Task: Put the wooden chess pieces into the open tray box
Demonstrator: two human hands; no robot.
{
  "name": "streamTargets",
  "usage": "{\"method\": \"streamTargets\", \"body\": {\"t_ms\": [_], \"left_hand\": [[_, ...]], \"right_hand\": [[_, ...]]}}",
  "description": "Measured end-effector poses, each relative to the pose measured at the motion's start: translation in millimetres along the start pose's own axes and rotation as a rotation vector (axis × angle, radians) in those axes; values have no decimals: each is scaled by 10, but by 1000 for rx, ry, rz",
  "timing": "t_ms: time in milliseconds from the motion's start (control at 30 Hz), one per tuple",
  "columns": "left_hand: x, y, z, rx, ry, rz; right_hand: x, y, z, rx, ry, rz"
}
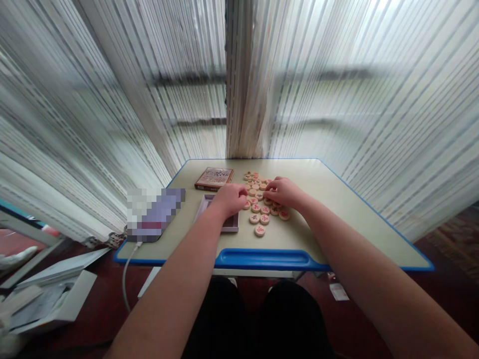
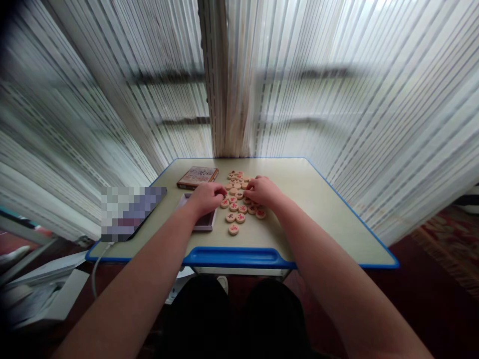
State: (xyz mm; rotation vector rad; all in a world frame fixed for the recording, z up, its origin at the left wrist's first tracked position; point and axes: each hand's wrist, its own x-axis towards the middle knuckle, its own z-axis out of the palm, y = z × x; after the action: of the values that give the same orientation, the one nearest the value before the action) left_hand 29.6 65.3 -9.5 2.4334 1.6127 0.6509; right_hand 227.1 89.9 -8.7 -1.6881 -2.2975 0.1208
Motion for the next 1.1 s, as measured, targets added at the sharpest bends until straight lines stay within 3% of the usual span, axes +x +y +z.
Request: {"method": "streamTargets", "body": {"t_ms": [467, 867, 1100], "left_hand": [[3, -14, 5, 40, -15, 39], [-9, -5, 12, 28, -11, 38], [8, -13, 15, 20, -14, 36]], "right_hand": [[-13, -16, -30, 87, 44, -11], [-32, -9, -51, 87, 56, -108], [-2, 62, 12, 34, 146, -133]]}}
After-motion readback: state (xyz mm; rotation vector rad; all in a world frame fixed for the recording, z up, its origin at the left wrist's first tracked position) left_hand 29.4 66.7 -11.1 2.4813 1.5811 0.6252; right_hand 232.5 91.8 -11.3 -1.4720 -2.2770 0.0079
